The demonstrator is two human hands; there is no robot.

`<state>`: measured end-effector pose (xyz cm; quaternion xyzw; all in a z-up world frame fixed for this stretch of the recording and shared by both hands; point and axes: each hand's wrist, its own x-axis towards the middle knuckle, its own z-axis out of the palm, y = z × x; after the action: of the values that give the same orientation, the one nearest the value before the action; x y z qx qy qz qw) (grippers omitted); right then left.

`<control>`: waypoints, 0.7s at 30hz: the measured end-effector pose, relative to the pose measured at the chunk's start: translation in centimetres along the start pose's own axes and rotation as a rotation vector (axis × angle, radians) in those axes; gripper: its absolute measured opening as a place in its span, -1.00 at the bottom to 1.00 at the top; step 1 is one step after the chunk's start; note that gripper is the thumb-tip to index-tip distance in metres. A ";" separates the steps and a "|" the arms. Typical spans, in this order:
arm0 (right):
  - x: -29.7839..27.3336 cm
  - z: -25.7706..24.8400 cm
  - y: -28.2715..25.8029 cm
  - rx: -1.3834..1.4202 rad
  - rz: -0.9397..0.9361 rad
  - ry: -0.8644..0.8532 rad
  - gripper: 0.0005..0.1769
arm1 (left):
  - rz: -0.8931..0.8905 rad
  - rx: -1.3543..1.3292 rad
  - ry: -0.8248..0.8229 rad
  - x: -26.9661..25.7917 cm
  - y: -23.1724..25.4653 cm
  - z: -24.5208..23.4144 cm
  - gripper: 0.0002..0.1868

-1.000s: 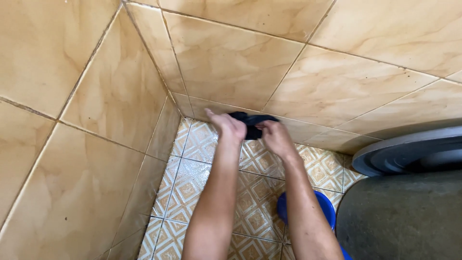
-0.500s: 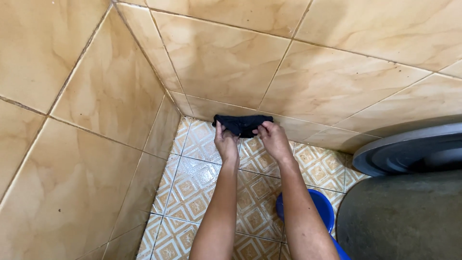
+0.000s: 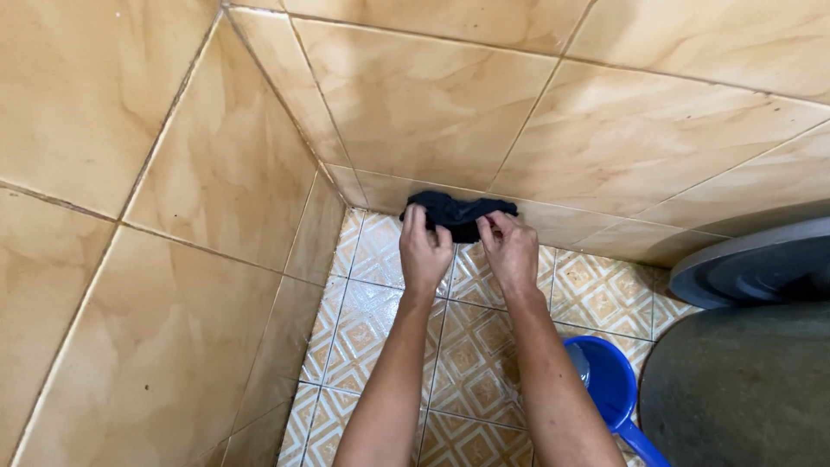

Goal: The person wipes beige tiled walls with a black cloth, repeatedly dipping the cloth into a blue scoop filled with water from a large bucket. They clean lower wall sections and a decorative border, wringing the cloth between passes.

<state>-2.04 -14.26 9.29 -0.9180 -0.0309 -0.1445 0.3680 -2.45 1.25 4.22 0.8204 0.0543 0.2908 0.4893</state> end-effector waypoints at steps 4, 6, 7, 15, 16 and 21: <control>-0.5 1.5 0.2 -0.161 -0.076 -0.002 -0.77 | 0.155 0.242 -0.085 1.2 -0.3 -1.6 -0.82; -0.6 2.2 0.7 -0.196 -0.118 -0.026 -0.79 | 0.368 0.398 -0.143 2.2 0.0 -2.0 -0.77; -0.9 2.1 0.4 -0.195 -0.117 -0.025 -0.79 | 0.368 0.399 -0.143 2.0 0.1 -2.0 -0.77; -1.1 -2.9 0.3 -0.023 -0.100 0.111 -0.63 | 0.436 0.477 -0.232 1.0 4.3 1.3 -0.80; -1.2 -3.2 0.8 -0.025 -0.101 0.109 -0.63 | 0.433 0.476 -0.231 0.6 3.9 1.4 -0.80; -0.1 -3.2 2.8 -0.072 -0.087 -0.050 -0.68 | 0.343 0.559 -0.247 0.6 1.5 0.5 -0.69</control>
<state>-2.44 -18.46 9.62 -0.9317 -0.0745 -0.1385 0.3275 -1.98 0.29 5.57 0.9489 -0.0661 0.2413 0.1925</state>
